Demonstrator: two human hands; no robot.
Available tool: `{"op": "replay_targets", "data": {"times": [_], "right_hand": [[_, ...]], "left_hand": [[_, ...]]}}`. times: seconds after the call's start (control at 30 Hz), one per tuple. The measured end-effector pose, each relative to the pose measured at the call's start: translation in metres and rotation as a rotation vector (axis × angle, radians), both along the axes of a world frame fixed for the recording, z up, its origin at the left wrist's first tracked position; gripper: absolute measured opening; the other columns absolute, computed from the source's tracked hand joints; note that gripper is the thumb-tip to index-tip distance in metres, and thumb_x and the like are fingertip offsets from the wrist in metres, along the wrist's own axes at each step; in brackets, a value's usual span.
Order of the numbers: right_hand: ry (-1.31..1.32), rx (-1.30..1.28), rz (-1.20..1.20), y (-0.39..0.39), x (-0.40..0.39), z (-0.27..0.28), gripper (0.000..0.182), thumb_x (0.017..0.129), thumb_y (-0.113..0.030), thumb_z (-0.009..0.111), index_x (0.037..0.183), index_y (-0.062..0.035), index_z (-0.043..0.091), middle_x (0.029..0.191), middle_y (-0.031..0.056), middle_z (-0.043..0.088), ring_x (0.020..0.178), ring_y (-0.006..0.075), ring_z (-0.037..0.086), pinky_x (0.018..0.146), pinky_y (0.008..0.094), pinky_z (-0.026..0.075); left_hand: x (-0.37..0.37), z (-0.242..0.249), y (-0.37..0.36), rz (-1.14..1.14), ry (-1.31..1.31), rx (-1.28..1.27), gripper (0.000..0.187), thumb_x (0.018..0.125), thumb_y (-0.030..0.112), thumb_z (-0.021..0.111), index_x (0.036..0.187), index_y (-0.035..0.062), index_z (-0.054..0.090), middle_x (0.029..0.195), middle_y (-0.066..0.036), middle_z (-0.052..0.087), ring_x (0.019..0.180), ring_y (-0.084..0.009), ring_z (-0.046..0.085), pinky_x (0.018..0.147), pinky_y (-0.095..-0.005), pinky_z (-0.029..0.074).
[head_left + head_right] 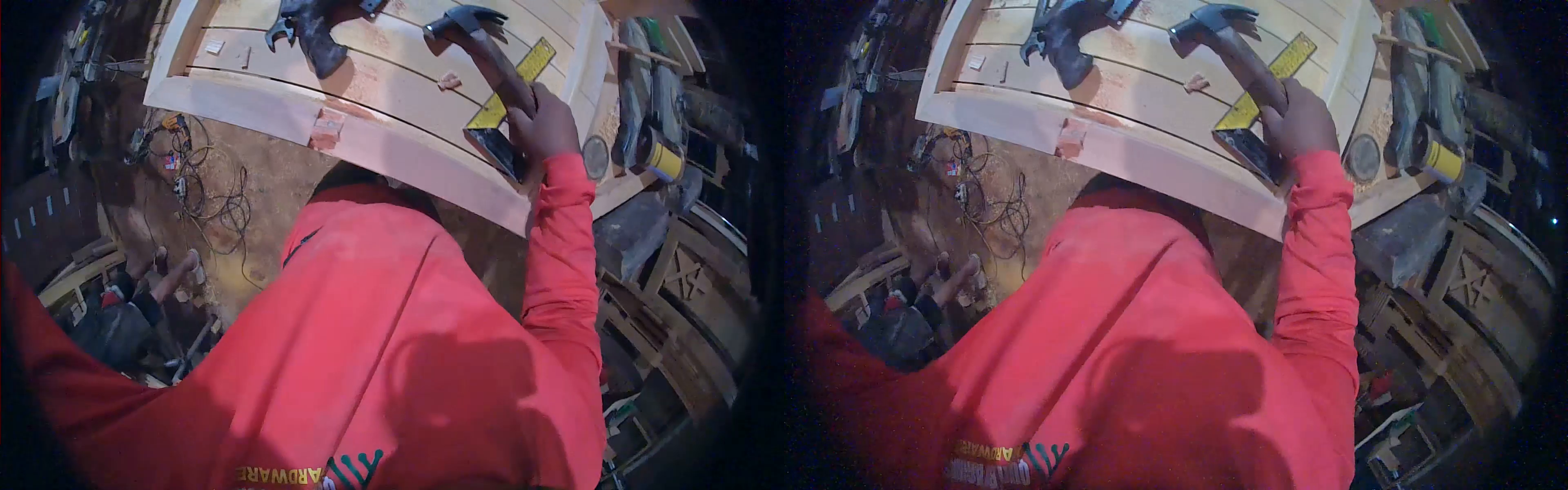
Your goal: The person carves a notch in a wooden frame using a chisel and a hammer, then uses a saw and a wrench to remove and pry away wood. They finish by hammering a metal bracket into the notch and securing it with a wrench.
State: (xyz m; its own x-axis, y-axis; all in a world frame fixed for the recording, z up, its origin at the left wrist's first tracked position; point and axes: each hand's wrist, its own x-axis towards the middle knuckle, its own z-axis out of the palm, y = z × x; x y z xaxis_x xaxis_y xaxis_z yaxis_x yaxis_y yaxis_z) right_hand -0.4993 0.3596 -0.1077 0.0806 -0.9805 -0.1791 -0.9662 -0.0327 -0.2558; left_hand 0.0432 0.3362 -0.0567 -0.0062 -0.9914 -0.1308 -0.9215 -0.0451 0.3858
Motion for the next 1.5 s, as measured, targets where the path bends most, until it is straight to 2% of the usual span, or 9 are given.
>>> {"op": "replay_targets", "data": {"times": [0.47, 0.7, 0.83, 0.97, 1.03, 1.1, 1.17, 1.27, 1.5], "right_hand": [[-0.038, 0.033, -0.138, 0.002, 0.006, -0.005, 0.045, 0.085, -0.034, 0.075, 0.121, -0.0083, 0.066, 0.099, 0.0236, 0.073, 0.094, 0.0435, 0.070, 0.082, 0.0506, 0.054], [-0.048, 0.033, -0.032, -0.027, 0.046, 0.005, 0.039, 0.092, -0.023, 0.067, 0.128, -0.0083, 0.062, 0.106, 0.0253, 0.071, 0.100, 0.0484, 0.066, 0.083, 0.0529, 0.054], [-0.302, 0.044, -0.083, -0.036, 0.039, -0.003, 0.037, 0.094, -0.023, 0.068, 0.125, -0.0048, 0.062, 0.101, 0.0225, 0.072, 0.091, 0.0389, 0.071, 0.079, 0.0461, 0.054], [-0.492, 0.149, -0.170, -0.048, 0.033, 0.021, 0.038, 0.093, -0.026, 0.071, 0.120, -0.0005, 0.062, 0.092, 0.0163, 0.070, 0.078, 0.0251, 0.065, 0.072, 0.0369, 0.052], [-0.445, 0.166, -0.152, -0.050, 0.032, 0.027, 0.038, 0.092, -0.026, 0.073, 0.116, 0.0015, 0.062, 0.088, 0.0144, 0.069, 0.071, 0.0216, 0.059, 0.069, 0.0337, 0.049], [-0.398, 0.148, -0.112, -0.049, 0.027, 0.023, 0.037, 0.091, -0.025, 0.074, 0.115, 0.0015, 0.062, 0.088, 0.0153, 0.070, 0.074, 0.0224, 0.064, 0.071, 0.0343, 0.051], [-0.380, 0.137, -0.100, -0.049, 0.027, 0.018, 0.037, 0.090, -0.024, 0.076, 0.114, 0.0013, 0.063, 0.089, 0.0165, 0.072, 0.077, 0.0241, 0.068, 0.072, 0.0353, 0.053], [-0.394, 0.166, -0.148, -0.046, 0.033, 0.011, 0.036, 0.089, -0.023, 0.077, 0.114, 0.0007, 0.064, 0.091, 0.0185, 0.074, 0.082, 0.0280, 0.074, 0.075, 0.0372, 0.055], [-0.433, 0.214, -0.124, -0.048, 0.043, 0.009, 0.035, 0.089, -0.023, 0.077, 0.113, -0.0010, 0.065, 0.090, 0.0188, 0.075, 0.083, 0.0319, 0.075, 0.075, 0.0381, 0.057]], "left_hand": [[0.032, -0.001, -0.029, -0.031, 0.127, -0.061, 0.038, 0.106, 0.036, 0.050, 0.114, -0.0011, 0.055, 0.086, -0.004, 0.057, 0.059, -0.0116, 0.047, 0.053, -0.0250, 0.039], [-0.047, 0.030, -0.073, -0.130, 0.660, -0.099, 0.039, 0.106, 0.037, 0.050, 0.114, -0.0006, 0.055, 0.087, -0.003, 0.057, 0.060, -0.0116, 0.048, 0.054, -0.0250, 0.040], [-0.150, 0.005, -0.083, -0.111, 1.151, 0.170, 0.039, 0.106, 0.038, 0.050, 0.115, -0.0003, 0.055, 0.087, -0.003, 0.057, 0.060, -0.0116, 0.048, 0.054, -0.0250, 0.040], [-0.183, -0.016, -0.065, 0.124, 1.428, 0.470, 0.050, 0.100, 0.059, 0.054, 0.114, 0.0103, 0.056, 0.075, 0.001, 0.052, 0.055, -0.0090, 0.045, 0.049, -0.0245, 0.036], [-0.138, -0.029, -0.057, 0.059, 1.341, 0.327, 0.043, 0.099, 0.042, 0.065, 0.115, 0.0034, 0.054, 0.080, 0.000, 0.054, 0.065, -0.0086, 0.049, 0.055, -0.0247, 0.038], [-0.137, 0.027, -0.053, -0.098, 0.842, 0.244, 0.042, 0.078, 0.027, 0.089, 0.103, 0.0025, 0.065, 0.087, -0.001, 0.058, 0.071, -0.0122, 0.055, 0.064, -0.0302, 0.045], [-0.124, 0.032, -0.037, -0.254, 0.805, 0.382, 0.043, 0.067, 0.013, 0.094, 0.104, 0.0039, 0.073, 0.092, -0.005, 0.071, 0.083, -0.0151, 0.068, 0.072, -0.0290, 0.051], [-0.123, 0.024, -0.003, -0.405, 0.134, 0.513, 0.057, 0.062, 0.011, 0.091, 0.115, 0.0084, 0.070, 0.111, -0.010, 0.070, 0.092, -0.0338, 0.071, 0.078, -0.0400, 0.059], [-0.126, -0.010, 0.024, -0.342, -0.023, 0.426, 0.057, 0.070, 0.013, 0.084, 0.124, 0.0157, 0.066, 0.117, -0.004, 0.069, 0.093, -0.0289, 0.073, 0.075, -0.0392, 0.061]]}}
